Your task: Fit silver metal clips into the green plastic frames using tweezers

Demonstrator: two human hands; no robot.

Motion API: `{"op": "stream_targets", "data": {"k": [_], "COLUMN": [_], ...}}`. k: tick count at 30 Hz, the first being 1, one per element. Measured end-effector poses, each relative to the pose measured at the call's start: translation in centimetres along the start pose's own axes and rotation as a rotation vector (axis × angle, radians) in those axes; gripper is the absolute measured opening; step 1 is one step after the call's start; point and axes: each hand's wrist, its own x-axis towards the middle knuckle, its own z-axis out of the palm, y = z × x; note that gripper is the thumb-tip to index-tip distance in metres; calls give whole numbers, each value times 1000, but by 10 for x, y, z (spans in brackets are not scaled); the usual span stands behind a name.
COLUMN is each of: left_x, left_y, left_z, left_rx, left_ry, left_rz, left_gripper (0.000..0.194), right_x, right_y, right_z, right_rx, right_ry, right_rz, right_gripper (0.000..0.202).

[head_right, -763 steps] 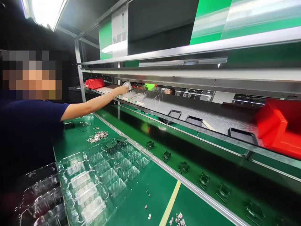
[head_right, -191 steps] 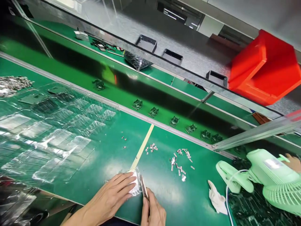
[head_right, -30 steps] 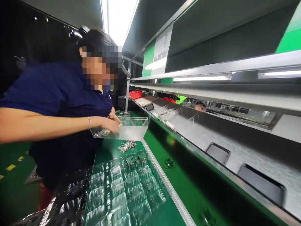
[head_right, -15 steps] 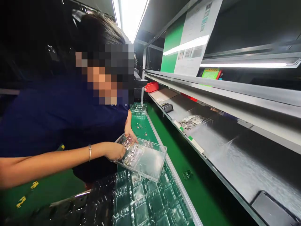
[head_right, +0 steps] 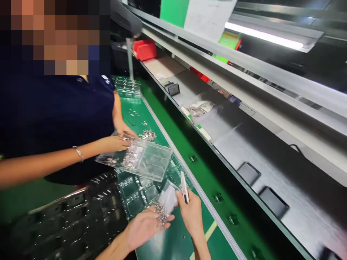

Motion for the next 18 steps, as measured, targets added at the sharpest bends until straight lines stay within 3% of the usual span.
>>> {"op": "stream_targets", "data": {"k": [5,7,12,18], "left_x": [-3,-7,-12,-1], "left_y": [2,-3,-22,-60], "left_z": [-7,-3,16,45], "left_rx": [-12,3,55,141], "left_ry": [-41,-46,-30,42], "left_rz": [-15,-23,-15,-23], "left_gripper": [42,36,18,32], "right_x": [-3,-10,-30,-63], "right_y": [3,7,25,47], "right_z": [-5,-11,-36,-70], "right_rx": [61,74,79,68], "right_ry": [-50,-48,27,145], "right_rz": [-3,-2,3,90], "right_gripper": [40,39,46,51]}}
